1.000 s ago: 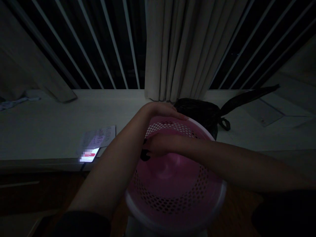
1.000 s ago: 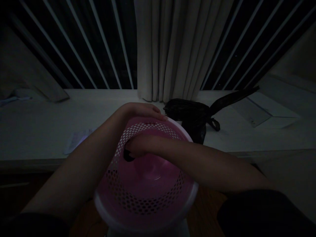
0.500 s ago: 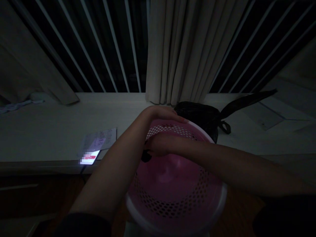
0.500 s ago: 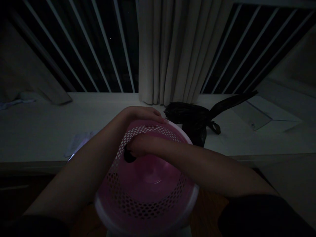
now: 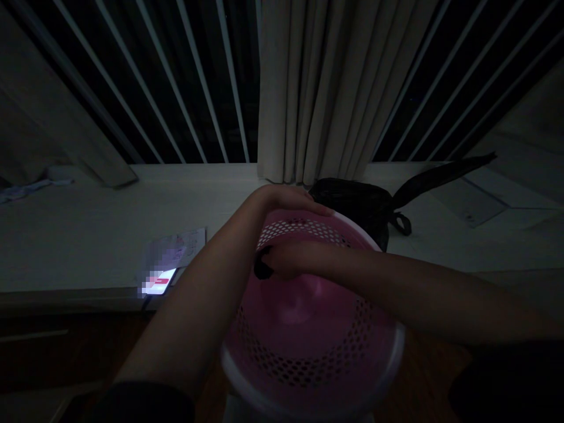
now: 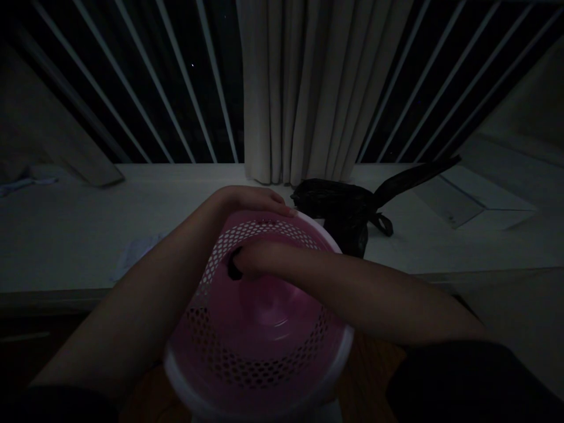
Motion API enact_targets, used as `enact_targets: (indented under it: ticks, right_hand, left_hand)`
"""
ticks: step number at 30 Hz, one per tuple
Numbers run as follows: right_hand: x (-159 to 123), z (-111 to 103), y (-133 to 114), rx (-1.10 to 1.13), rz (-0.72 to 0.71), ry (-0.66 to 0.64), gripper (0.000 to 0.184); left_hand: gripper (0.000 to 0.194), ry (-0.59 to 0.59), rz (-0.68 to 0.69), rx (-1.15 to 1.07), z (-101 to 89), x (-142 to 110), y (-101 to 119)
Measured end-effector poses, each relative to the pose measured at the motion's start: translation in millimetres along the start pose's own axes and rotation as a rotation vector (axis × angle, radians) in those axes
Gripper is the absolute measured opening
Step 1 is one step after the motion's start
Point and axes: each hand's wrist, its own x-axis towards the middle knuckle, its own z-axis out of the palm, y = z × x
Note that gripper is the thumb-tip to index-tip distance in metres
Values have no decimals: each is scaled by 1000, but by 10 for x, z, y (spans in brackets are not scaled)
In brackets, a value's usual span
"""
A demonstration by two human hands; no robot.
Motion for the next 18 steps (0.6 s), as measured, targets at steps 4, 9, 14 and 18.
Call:
enact_targets:
  ticks: [4,9,14,18]
  right_hand:
    - [-54,-86,-44,-15,-82,-62,54]
    - [-85,-171,12,-85,67,-115,48]
    - [-65,-143,-1,7,-136,-66,55]
    - [-53,-154,73,63,-45,-35,49]
  left_hand:
    - [66,-13,0,-30,0,7,-2]
    - [65,-4,-2,-1,-20,21,-19]
    - [62,-17,-12,2,-23,10,-10]
    - [59,-2,-23,-53,-15,0,-3]
